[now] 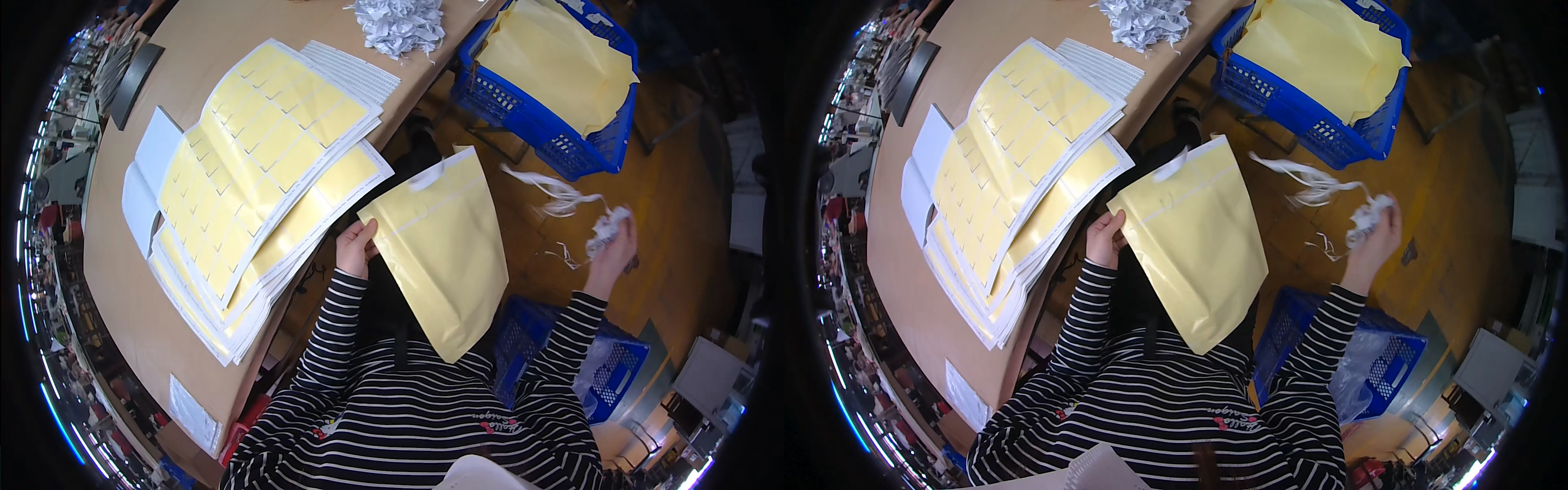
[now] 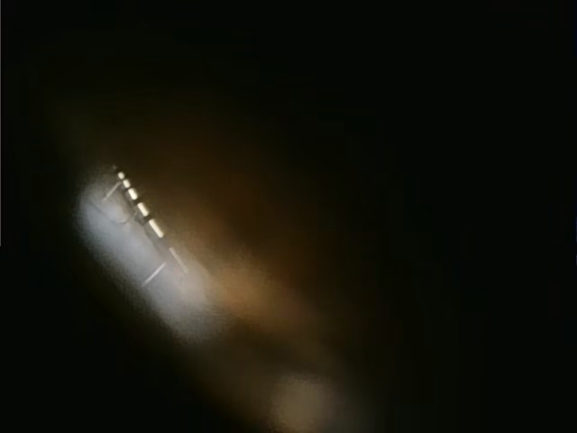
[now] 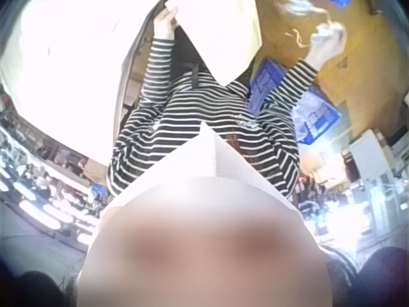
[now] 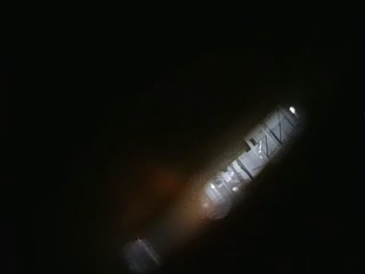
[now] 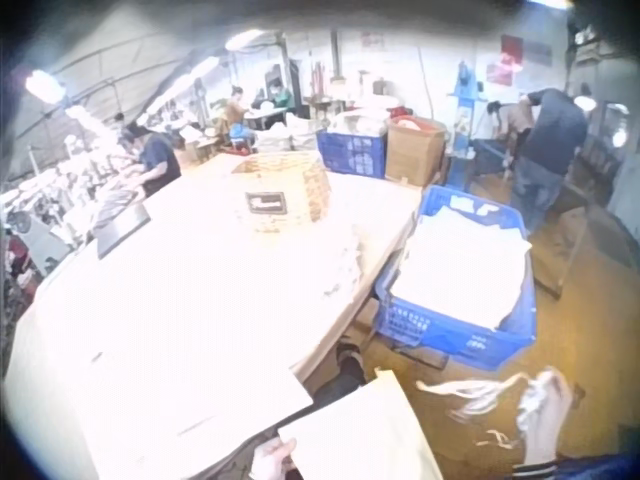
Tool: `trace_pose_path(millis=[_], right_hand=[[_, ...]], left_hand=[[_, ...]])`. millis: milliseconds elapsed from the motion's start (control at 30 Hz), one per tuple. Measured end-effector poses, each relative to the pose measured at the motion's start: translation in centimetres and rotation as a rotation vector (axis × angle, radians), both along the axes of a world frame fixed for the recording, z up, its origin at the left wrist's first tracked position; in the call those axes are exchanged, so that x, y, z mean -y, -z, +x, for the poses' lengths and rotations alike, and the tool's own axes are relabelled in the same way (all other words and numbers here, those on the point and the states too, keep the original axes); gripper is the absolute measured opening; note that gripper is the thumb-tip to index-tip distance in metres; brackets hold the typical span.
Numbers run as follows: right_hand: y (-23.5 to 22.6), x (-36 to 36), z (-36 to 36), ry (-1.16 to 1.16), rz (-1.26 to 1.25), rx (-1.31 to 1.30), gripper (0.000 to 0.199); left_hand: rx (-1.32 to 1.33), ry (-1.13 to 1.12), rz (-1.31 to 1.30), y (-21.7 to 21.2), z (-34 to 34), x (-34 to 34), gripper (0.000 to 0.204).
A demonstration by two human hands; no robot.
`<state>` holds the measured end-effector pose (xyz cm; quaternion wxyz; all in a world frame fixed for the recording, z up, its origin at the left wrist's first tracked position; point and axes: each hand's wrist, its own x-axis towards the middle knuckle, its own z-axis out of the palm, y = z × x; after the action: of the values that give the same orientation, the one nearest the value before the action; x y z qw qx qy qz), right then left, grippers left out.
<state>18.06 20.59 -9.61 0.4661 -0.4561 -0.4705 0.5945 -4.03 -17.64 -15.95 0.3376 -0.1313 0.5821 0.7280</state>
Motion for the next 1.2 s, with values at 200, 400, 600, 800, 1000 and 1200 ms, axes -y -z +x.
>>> trace_pose_path(millis=[200,400,600,800,1000,1200], right_hand=[[-4.5,5.6,-0.2,-0.265,0.43,0.221,0.037],[-3.7,17.9,-7.9,-1.253,0.94,0.555,0.041],[-0.6,19.3,-10.5,-1.286,1.044,0.615,0.037],[-0.1,20.0,-9.9,-1.25,1.036,0.636,0.033],[0.7,16.5,-9.0,-1.019,0.661,0.458,0.031],[-0.1,6.3,-4.3,-0.641,0.322,0.412,0.023]], left_hand=[[0.039,0.132,0.102,-1.7,1.0,-0.5,0.02],[0.041,0.223,0.095,-2.9,2.2,-3.2,0.012],[0.065,0.128,-0.025,-3.6,1.9,-2.4,0.012],[0.08,0.104,0.022,-2.5,2.7,-1.8,0.015],[0.039,0.136,-0.022,-0.5,2.4,-0.2,0.017],[0.057,0.15,-0.016,0.7,2.5,3.9,0.018]])
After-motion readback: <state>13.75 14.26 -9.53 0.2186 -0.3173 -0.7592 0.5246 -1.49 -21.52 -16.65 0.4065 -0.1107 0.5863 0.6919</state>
